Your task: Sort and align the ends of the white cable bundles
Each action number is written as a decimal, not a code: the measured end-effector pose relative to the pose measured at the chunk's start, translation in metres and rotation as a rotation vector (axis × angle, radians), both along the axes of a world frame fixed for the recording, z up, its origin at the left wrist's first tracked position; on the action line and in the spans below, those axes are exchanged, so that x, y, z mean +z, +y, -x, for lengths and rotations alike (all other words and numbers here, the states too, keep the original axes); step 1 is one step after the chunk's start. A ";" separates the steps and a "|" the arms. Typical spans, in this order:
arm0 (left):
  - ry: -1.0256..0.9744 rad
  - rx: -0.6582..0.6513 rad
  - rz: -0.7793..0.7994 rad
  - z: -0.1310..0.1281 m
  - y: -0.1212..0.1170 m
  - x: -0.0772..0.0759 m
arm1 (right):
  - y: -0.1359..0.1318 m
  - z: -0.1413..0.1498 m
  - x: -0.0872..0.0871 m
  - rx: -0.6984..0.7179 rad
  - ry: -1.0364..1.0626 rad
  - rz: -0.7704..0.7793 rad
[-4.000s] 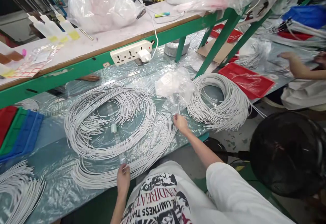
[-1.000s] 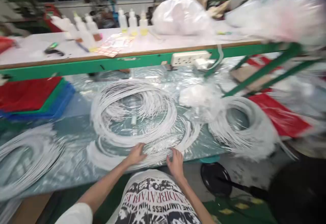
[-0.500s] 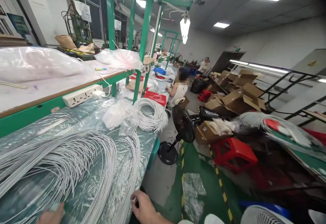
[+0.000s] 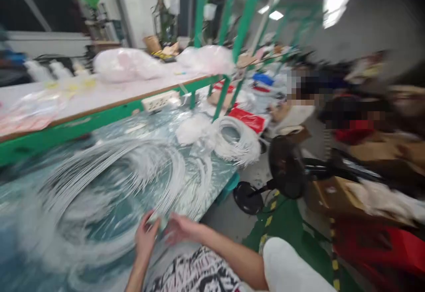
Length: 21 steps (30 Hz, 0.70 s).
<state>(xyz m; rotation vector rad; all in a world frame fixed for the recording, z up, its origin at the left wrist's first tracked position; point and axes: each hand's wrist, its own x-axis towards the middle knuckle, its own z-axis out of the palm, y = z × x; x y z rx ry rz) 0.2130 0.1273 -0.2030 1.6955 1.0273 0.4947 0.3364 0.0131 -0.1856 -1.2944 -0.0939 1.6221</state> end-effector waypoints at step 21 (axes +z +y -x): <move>-0.210 0.018 0.152 -0.008 -0.131 0.071 | -0.090 -0.050 0.033 -0.070 0.168 -0.337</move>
